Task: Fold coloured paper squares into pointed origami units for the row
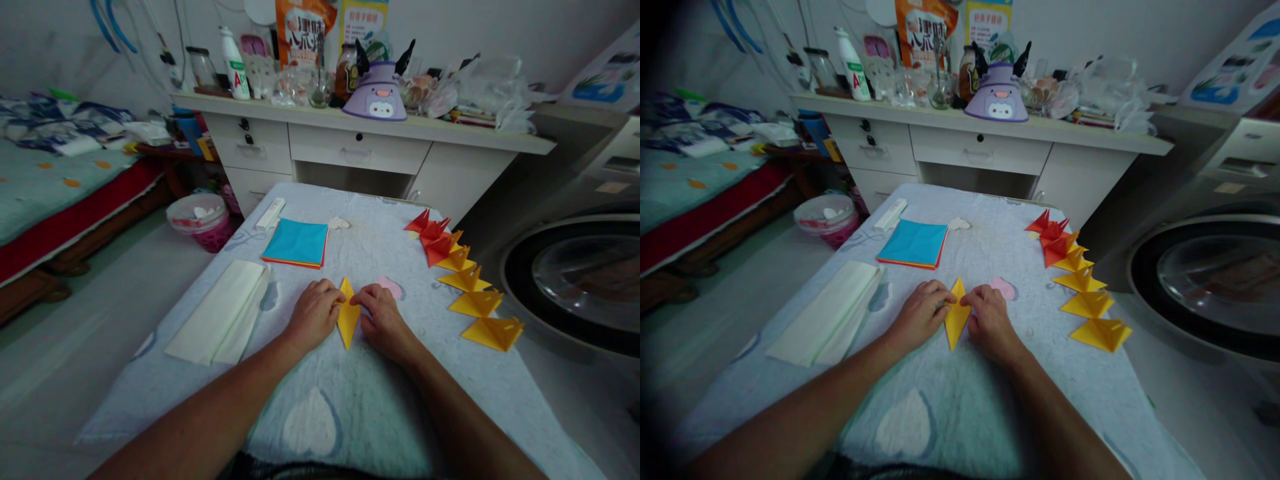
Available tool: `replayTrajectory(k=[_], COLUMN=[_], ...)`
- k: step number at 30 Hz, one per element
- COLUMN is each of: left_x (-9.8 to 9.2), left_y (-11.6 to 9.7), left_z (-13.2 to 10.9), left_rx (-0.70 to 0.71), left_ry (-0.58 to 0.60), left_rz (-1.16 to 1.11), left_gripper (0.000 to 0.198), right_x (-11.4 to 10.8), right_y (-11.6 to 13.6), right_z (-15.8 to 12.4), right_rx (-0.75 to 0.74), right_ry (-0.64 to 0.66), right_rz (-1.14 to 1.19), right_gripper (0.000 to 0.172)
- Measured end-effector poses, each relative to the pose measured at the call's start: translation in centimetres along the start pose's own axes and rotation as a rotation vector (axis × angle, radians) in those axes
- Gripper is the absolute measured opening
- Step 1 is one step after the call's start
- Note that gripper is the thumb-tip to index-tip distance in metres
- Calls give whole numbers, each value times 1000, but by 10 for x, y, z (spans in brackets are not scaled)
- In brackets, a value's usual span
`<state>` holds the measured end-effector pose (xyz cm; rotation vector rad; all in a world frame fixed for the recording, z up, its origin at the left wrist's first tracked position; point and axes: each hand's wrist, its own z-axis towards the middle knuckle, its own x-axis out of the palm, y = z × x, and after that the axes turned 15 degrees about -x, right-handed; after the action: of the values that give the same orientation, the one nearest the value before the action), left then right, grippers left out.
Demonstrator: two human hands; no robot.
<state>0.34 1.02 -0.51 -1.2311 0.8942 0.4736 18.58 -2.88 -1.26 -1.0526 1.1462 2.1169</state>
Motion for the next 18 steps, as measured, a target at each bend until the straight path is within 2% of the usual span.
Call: replayTrajectory(k=[4, 10, 14, 18], left_x=[-2, -7, -12, -12], left_y=[6, 13, 13, 12], left_z=[4, 4, 5, 7], left_rx=[32, 64, 100, 60], left_ry=[64, 115, 157, 129], left_rz=[-20, -36, -35, -40], left_gripper=[34, 42, 35, 10], right_x=[-5, -8, -8, -6], right_y=[-3, -9, -9, -7], right_z=[-3, -3, -1, 3], right_rx=[-63, -95, -67, -22], right_ry=[39, 16, -16, -36], right_rz=[34, 64, 92, 58], right_gripper=[44, 21, 11, 12])
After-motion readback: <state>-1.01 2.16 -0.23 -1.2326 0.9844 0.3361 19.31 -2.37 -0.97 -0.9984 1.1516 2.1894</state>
